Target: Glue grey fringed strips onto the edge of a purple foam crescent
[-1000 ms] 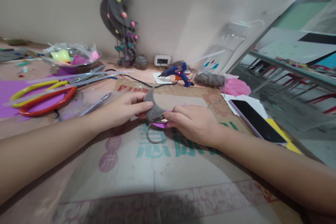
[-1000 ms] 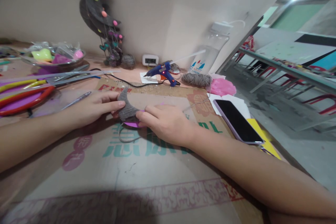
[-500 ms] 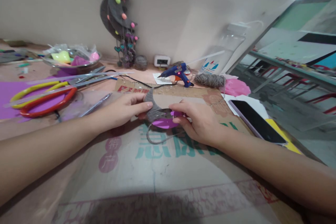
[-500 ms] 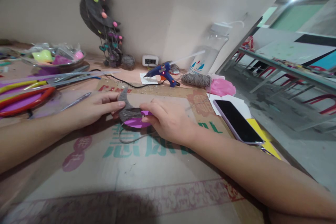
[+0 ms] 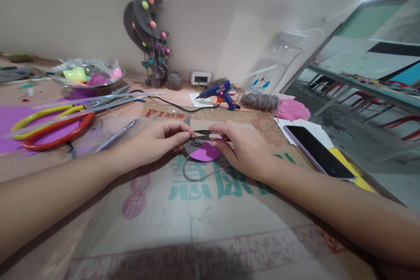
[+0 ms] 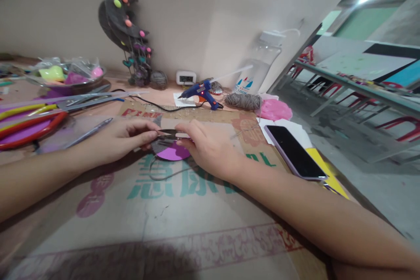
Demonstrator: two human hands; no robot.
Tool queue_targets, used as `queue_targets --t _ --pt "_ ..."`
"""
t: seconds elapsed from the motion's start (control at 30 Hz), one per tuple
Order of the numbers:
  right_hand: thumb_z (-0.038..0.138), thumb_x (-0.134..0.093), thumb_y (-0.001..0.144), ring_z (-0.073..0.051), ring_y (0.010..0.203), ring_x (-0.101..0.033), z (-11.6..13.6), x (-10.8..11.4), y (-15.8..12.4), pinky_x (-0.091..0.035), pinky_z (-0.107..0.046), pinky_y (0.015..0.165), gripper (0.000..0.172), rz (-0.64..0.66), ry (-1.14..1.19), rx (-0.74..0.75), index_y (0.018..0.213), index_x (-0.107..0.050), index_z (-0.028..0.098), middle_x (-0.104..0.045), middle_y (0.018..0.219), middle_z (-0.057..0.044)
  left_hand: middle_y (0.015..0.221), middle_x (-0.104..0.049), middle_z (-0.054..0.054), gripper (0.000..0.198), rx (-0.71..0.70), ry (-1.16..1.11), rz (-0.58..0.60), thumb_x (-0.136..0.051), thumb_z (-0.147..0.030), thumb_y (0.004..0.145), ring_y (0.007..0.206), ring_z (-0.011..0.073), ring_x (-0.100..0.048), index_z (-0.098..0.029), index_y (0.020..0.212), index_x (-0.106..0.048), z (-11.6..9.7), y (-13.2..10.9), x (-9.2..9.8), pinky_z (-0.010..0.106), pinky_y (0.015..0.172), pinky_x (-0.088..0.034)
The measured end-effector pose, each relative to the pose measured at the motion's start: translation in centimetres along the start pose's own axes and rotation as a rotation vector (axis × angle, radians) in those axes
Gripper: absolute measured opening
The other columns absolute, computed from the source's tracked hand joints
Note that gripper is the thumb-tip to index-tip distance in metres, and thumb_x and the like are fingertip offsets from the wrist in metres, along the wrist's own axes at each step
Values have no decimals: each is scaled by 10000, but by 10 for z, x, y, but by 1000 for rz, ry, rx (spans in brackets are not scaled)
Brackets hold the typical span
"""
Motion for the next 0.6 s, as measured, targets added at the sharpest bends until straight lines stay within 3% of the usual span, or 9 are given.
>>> queue_targets --t 0.13,0.37,0.5,0.6 --pt "258 -438 938 -156 668 -574 0 0 1 -371 -257 580 224 18 -52 -27 1070 -570 135 -640 815 -53 642 -558 -30 246 -34 85 10 -466 -354 889 579 89 -512 -181 867 -640 -2 -1 1 185 513 -376" --pt "313 -408 955 -166 705 -583 5 -2 3 -386 -268 607 293 49 -47 46 1086 -586 120 -646 835 -71 592 -520 -52 173 24 126 -26 -554 -329 833 521 74 -449 -184 763 -618 -7 -3 -2 178 461 -317" --pt "336 -438 941 -177 766 -611 0 -2 1 -419 -278 650 344 105 28 -91 1168 -574 116 -667 889 -86 627 -521 -44 177 14 36 -65 -542 -341 851 557 83 -483 -183 784 -586 -4 -2 -1 189 505 -363" --pt "365 -585 849 -164 728 -621 -8 -2 -2 -421 -258 617 415 149 155 -244 1224 -565 190 -690 869 -40 654 -509 -44 163 -7 -120 -73 -534 -336 865 571 85 -489 -189 795 -540 2 -1 0 198 532 -384"
Point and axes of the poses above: each hand's wrist, its own y-axis towards the middle knuckle, its own x-axis out of the back of the hand, z = x × y, the point moved 2 cm from there along y, towards the middle knuckle
